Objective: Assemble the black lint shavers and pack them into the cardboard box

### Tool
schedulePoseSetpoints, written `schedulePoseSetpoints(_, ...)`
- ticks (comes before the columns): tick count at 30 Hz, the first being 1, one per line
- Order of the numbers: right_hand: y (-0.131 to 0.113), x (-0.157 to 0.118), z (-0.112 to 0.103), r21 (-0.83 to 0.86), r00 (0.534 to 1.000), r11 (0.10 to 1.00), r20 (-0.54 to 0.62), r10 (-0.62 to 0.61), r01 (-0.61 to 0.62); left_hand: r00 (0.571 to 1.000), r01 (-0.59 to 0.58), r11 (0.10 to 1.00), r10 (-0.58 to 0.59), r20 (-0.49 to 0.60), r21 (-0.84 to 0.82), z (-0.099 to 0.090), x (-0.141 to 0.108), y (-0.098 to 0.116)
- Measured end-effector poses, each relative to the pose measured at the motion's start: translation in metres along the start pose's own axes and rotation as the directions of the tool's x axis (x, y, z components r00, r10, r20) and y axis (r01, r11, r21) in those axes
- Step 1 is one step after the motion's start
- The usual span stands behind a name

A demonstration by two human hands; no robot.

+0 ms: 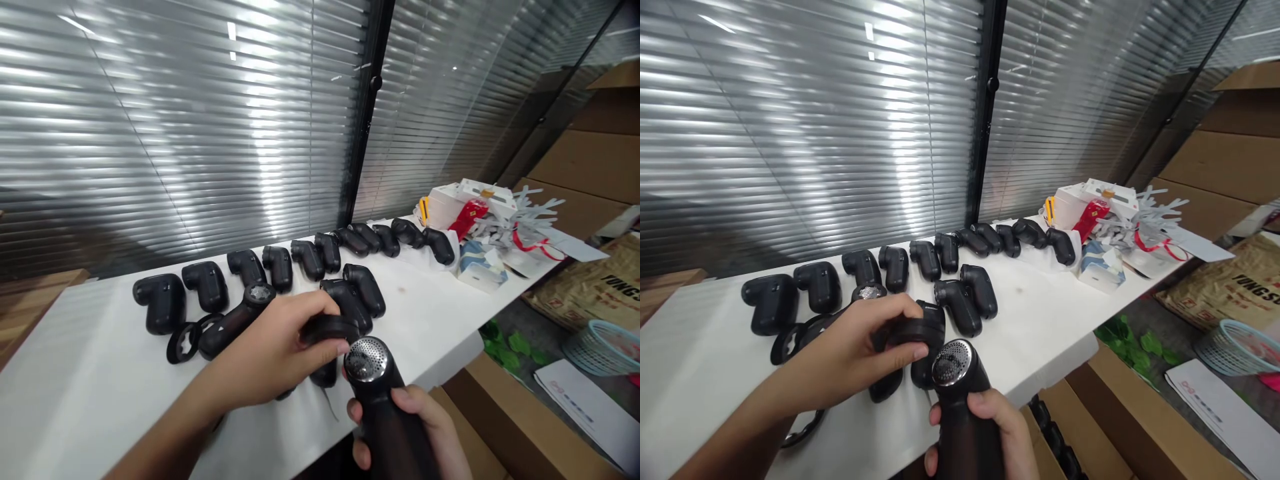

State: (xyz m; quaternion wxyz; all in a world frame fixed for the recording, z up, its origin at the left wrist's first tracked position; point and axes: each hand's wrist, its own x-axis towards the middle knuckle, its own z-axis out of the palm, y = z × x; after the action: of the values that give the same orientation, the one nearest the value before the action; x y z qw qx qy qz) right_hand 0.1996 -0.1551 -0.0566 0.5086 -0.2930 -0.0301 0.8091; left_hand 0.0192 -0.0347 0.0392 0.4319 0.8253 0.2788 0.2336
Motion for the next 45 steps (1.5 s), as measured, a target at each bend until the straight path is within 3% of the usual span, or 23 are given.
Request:
schedulePoseSetpoints(5, 0.002, -0.004, 0.006, -0.046, 0.988, 0.997, -0.138, -0.065, 0.059, 0.971, -0.151, 0.987, 0.137, 0.195, 0.055, -0.010, -0.004, -0.001)
schedulePoseSetpoints(10, 0.008, -0.008, 0.007, -0.043, 0.995, 0.998, -0.087, 0.044, -0.048, 0.925, -0.218, 0.976, 0.205, 0.320, 0.005, -0.011, -0.002, -0.006)
schedulePoseSetpoints(14, 0.011, -0.003, 0.007, 0.132, 0.992, 0.990, -0.106, 0.062, -0.048, 0.934, -0.203, 0.979, 0.188, 0.304, 0.019, -0.004, 0.001, -0.007)
schedulePoseSetpoints(19, 0.009, 0.005, 0.013, 0.335, 0.981, 0.942, -0.177, 0.079, -0.016, 0.967, -0.050, 0.992, 0.020, 0.252, 0.114, 0.009, 0.002, -0.007)
schedulePoseSetpoints(27, 0.009, 0.004, 0.020, 0.197, 0.986, 0.980, -0.169, -0.003, 0.037, 0.963, 0.082, 0.996, -0.070, 0.261, -0.034, 0.017, 0.003, -0.009)
schedulePoseSetpoints(30, 0.008, -0.001, 0.028, 0.220, 0.973, 0.974, -0.230, 0.010, 0.042, 0.968, 0.111, 0.993, -0.119, 0.223, 0.045, 0.012, 0.001, -0.009)
schedulePoseSetpoints(33, 0.006, -0.006, 0.032, 0.198, 0.976, 0.980, -0.207, 0.060, -0.018, 0.974, -0.050, 0.992, 0.023, 0.227, 0.113, 0.002, 0.001, -0.010)
schedulePoseSetpoints(36, 0.008, -0.009, 0.030, 0.145, 0.977, 0.978, -0.128, 0.169, -0.150, 0.903, -0.256, 0.967, 0.234, 0.359, 0.013, -0.008, 0.003, -0.012)
schedulePoseSetpoints(39, 0.012, -0.011, 0.027, 0.157, 0.966, 0.960, -0.079, 0.248, -0.233, 0.842, -0.277, 0.957, 0.287, 0.456, -0.091, -0.014, 0.004, -0.014)
schedulePoseSetpoints(45, 0.021, -0.015, 0.021, 0.164, 0.954, 0.947, -0.069, 0.292, -0.278, 0.804, -0.272, 0.939, 0.341, 0.488, -0.209, -0.009, 0.008, -0.018)
